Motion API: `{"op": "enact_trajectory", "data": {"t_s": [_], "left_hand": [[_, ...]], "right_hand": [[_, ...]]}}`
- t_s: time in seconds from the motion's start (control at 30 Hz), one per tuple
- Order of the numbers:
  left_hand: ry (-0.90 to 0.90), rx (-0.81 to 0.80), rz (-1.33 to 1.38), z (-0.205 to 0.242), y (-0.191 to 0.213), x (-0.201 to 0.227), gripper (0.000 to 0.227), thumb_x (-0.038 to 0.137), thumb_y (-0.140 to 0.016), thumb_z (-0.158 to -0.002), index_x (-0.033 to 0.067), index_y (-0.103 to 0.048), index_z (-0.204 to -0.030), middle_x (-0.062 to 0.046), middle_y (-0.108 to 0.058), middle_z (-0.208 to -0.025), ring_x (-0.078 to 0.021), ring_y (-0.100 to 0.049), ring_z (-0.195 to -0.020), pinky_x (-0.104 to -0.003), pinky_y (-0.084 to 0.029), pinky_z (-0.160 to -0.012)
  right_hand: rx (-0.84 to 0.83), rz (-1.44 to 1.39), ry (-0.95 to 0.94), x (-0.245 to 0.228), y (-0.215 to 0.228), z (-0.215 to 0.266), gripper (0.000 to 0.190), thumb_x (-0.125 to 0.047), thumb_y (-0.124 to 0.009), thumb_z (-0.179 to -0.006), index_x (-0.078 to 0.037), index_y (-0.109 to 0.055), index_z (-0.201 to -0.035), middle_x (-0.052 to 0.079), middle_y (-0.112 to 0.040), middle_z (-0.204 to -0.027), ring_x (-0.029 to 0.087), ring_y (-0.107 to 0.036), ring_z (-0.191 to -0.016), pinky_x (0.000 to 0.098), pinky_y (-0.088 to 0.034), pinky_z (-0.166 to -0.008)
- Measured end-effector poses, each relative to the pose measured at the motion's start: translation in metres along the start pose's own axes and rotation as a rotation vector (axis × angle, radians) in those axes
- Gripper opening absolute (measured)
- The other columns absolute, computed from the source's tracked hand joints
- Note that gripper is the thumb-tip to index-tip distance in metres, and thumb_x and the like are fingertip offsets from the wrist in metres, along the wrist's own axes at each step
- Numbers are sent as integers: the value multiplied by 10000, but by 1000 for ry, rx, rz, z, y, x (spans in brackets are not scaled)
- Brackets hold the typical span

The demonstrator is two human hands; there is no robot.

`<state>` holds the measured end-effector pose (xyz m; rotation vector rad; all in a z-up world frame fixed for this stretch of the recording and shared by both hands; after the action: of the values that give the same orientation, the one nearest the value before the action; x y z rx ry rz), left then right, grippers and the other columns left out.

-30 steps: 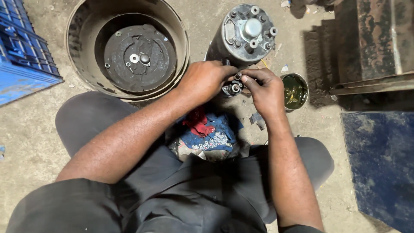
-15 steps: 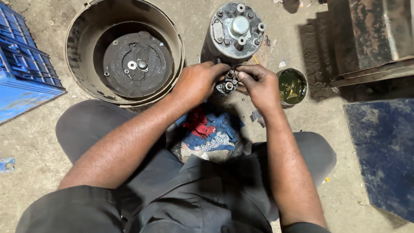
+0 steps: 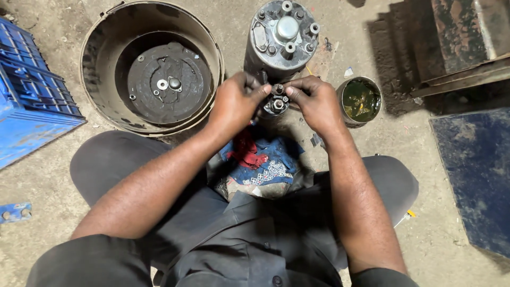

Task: Repairing an automotive starter motor and sorting through a tray of fasteners.

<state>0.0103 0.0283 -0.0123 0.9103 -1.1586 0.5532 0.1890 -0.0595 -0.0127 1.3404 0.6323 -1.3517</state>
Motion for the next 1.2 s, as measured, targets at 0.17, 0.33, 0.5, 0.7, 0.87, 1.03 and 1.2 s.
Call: {"op": "enact_trajectory", "data": {"t_s": [0.17, 0.33, 0.5, 0.7, 0.87, 1.03, 1.2], "left_hand": [[433, -175, 441, -4, -16, -21, 340, 336, -708, -942, -3, -682, -948, -57, -667, -708, -135, -605, -500, -299, -531, -427], [487, -262, 516, -6, -20, -17, 348, 338, -728, -933, -5, -689, -888, -58, -643, -663, -137, -568, -441, -287, -490, -388], [512, -255, 588, -10, -24, -22, 298, 281, -776, -914, -1, -688, -877, -45, -659, -672, -124, -568, -462, -288, -486, -403], [481, -335, 490, -14, -19, -9, 306, 278, -748, -933, -10, -684, -854, -69, -660, -653, -140, -582, -458, -294, -494, -408], [488, -339, 483, -19, -22, -6, 273, 249, -764, -910, -10, -697, -856, -65, -672, -672, -139, -577, -478, -310, -509, -417], [456, -320, 455, -20, -18, -1, 246, 233, -775, -897, -2, -709, -868, -52, -680, -691, -126, -570, -505, -305, -511, -439], [459, -356, 408, -21, -21, -2, 252, 257, -750, -909, 11, -713, -871, -40, -674, -676, -123, -580, -514, -296, -485, -436]], "right_hand": [[-56, -219, -172, 16, -4, -6, 166, -96, -718, -948, 27, -727, -1059, 56, -733, -952, 121, -706, -829, 266, -624, -758], [-61, -351, -235, 31, -3, -10, 154, -121, -739, -947, 16, -724, -1015, 35, -715, -885, 105, -677, -770, 242, -592, -713], [-76, -375, -311, 29, -4, -7, 223, -215, -776, -908, -18, -745, -1008, 22, -688, -787, 94, -587, -647, 227, -428, -558], [-68, -420, -310, 27, -4, -5, 253, -250, -777, -889, -26, -747, -1003, 0, -704, -789, 77, -566, -629, 229, -430, -555], [-60, -390, -310, 33, -6, -10, 273, -259, -794, -875, -14, -753, -987, 17, -720, -787, 84, -591, -621, 235, -437, -544], [-65, -432, -333, 28, -7, -12, 258, -239, -799, -855, -1, -759, -946, 51, -747, -786, 111, -636, -621, 249, -475, -554], [-49, -451, -324, 25, -6, -11, 216, -192, -780, -864, 16, -779, -920, 79, -751, -798, 131, -633, -645, 266, -473, -571]]}}
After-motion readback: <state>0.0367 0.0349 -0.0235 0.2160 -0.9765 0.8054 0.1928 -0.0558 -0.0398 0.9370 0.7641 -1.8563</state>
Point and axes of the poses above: each hand's wrist, its own z-axis away from the middle knuckle, its own y-axis out of the back of the hand, x = y × z, the point moved 5 cm from there along -z, towards the middle knuckle
